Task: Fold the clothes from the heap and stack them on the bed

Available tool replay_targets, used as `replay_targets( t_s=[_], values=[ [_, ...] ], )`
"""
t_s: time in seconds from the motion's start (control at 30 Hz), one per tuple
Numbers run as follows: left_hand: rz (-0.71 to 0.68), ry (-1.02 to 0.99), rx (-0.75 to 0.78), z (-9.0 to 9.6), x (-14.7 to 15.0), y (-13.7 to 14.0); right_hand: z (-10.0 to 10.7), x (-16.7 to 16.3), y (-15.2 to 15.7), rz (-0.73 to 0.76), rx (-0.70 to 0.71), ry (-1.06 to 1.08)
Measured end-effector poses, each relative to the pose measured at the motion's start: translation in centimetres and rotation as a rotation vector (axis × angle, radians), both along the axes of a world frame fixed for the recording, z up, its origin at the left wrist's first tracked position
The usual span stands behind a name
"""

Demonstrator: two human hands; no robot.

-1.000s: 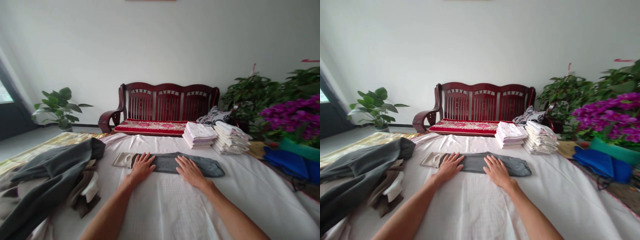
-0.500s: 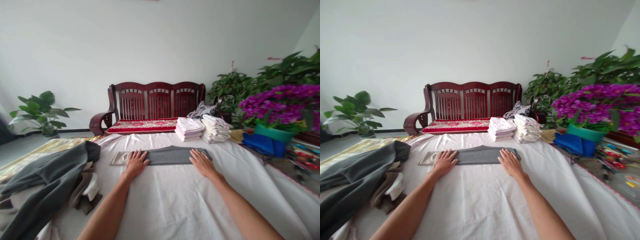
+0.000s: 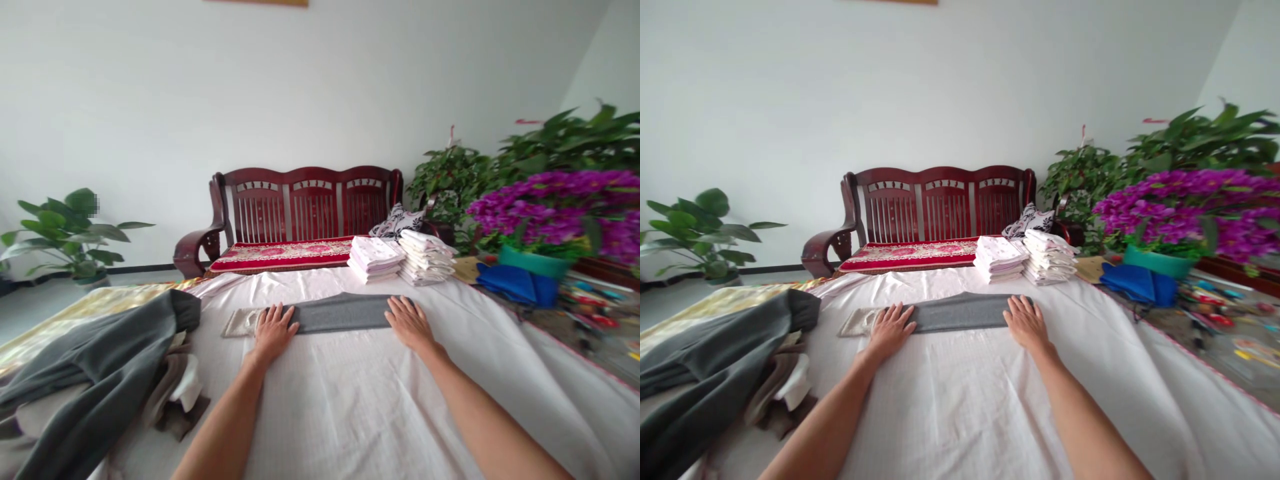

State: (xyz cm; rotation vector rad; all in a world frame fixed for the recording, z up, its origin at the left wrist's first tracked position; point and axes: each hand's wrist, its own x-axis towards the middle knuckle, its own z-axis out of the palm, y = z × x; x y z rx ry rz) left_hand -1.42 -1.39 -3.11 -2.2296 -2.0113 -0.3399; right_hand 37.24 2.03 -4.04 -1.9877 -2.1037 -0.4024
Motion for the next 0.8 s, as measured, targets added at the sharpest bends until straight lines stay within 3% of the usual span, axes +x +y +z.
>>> replay_targets(
  t_s=[0.23,0.37,0.47,0.63,0.8],
  values=[
    [-0.001,-0.184,0.047,0.9,-0.6,-0.4,-1.1,0.6,0.4,0.034,0.100,-0.012],
    [0.142,-0.338,0.163,1.6,-1.7,-0.3,-1.0,0.6,0.2,0.049,0.121,-0.002],
    [0.270,-0.269,0.178,1.4,-2.8,-0.3,-1.0,0.6,0.2,0.057,0.139,-0.002],
    [0.368,-0.107,0.037,0.4,-4.0,-0.5,-1.1,0.6,0.2,0.070,0.142,-0.012],
    [0.431,-0.256,0.097,1.0,-5.3,-0.6,-0.9,0.6,0.0,0.070,0.143,-0.005]
  ],
)
